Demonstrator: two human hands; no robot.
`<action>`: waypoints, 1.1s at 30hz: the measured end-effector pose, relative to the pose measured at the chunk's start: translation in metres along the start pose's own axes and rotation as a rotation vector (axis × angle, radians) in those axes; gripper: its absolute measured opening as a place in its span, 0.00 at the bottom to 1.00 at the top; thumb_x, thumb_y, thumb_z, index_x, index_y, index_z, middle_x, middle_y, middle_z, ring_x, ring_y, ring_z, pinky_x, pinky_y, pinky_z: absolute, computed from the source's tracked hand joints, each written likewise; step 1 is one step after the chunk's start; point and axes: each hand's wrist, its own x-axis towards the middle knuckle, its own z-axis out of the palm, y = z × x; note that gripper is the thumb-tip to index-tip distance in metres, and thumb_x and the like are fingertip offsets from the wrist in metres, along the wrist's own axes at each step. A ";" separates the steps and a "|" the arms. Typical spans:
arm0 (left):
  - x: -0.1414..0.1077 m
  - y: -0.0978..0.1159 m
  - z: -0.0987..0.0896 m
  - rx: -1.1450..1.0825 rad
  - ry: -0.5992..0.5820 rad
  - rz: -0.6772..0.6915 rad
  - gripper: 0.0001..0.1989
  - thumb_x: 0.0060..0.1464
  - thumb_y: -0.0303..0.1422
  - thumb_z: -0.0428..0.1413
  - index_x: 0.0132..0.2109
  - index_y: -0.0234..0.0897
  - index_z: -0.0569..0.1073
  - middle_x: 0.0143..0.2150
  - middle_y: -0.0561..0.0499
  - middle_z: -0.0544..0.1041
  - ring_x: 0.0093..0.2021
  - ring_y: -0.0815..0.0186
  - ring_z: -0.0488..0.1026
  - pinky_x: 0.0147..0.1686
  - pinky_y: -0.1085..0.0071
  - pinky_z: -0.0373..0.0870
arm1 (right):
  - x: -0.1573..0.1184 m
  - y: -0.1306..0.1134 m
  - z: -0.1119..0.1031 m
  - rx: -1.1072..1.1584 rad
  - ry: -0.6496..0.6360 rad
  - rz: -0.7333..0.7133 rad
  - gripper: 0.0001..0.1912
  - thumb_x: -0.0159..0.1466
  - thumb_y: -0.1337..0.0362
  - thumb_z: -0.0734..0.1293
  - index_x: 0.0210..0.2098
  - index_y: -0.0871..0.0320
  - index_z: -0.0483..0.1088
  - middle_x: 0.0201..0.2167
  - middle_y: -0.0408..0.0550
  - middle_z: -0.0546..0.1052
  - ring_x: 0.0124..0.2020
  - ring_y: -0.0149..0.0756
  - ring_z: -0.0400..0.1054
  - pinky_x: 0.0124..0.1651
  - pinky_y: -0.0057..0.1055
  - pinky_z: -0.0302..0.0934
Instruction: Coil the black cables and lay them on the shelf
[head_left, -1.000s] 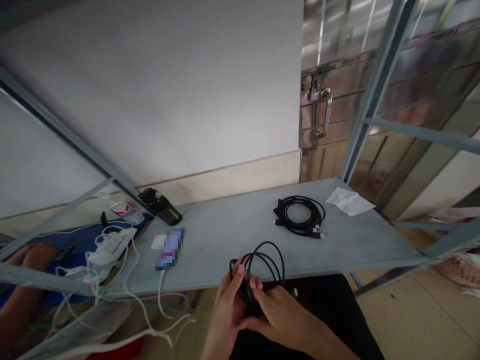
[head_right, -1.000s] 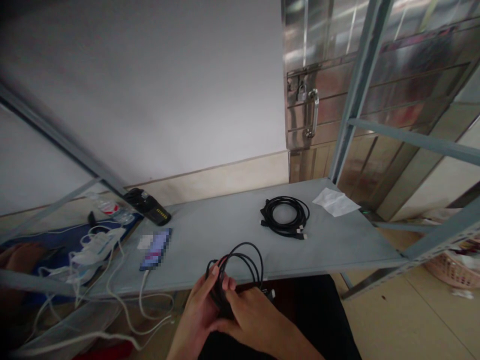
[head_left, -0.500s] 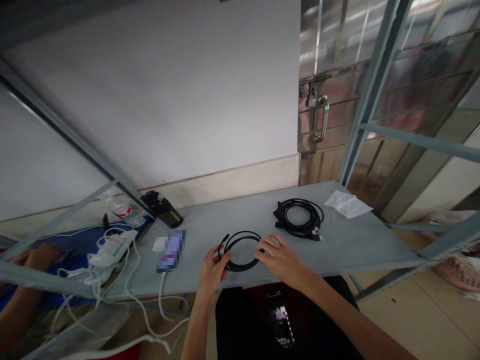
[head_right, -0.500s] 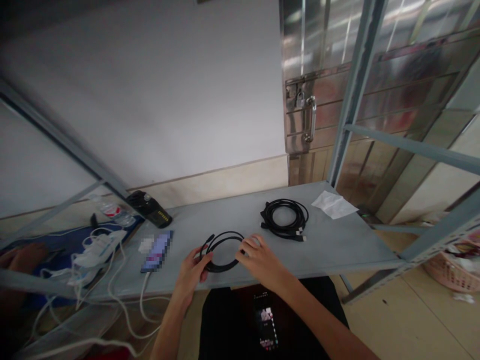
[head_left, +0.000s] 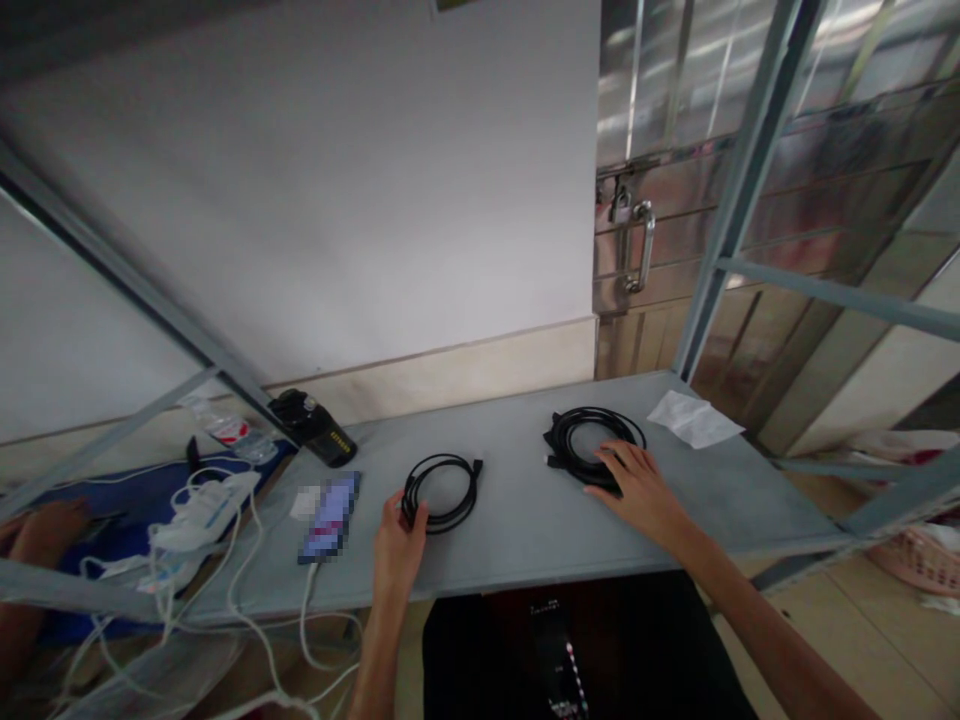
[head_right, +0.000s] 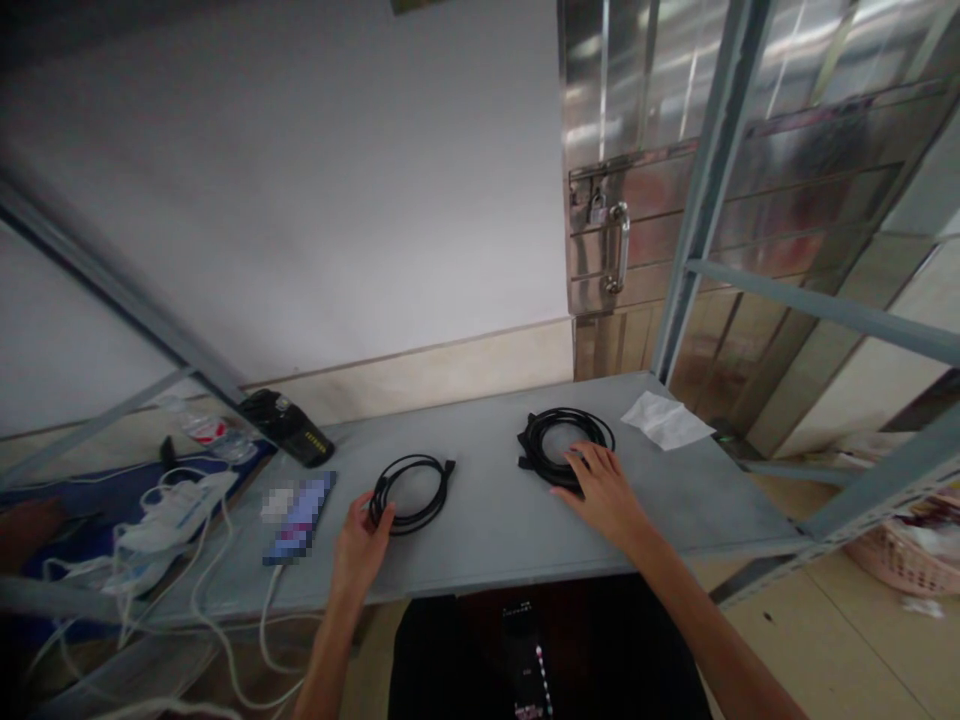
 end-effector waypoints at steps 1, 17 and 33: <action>0.000 -0.002 0.004 0.098 0.045 0.066 0.34 0.60 0.57 0.58 0.60 0.34 0.75 0.45 0.36 0.85 0.50 0.39 0.84 0.55 0.39 0.81 | -0.004 0.004 0.002 0.007 -0.001 -0.003 0.22 0.77 0.51 0.70 0.63 0.57 0.76 0.62 0.61 0.78 0.64 0.59 0.72 0.69 0.57 0.68; -0.023 -0.012 0.020 0.177 -0.082 0.643 0.22 0.66 0.52 0.66 0.59 0.46 0.84 0.58 0.42 0.86 0.62 0.43 0.79 0.70 0.42 0.66 | -0.009 0.006 -0.002 0.150 0.121 0.111 0.19 0.84 0.52 0.58 0.53 0.57 0.76 0.49 0.59 0.85 0.52 0.53 0.80 0.60 0.51 0.72; -0.024 -0.014 0.024 0.113 0.025 0.514 0.22 0.71 0.55 0.57 0.52 0.44 0.83 0.54 0.41 0.84 0.56 0.44 0.81 0.63 0.43 0.74 | -0.017 0.008 -0.032 0.423 0.551 0.714 0.30 0.81 0.36 0.53 0.37 0.51 0.65 0.27 0.46 0.75 0.36 0.47 0.78 0.46 0.43 0.67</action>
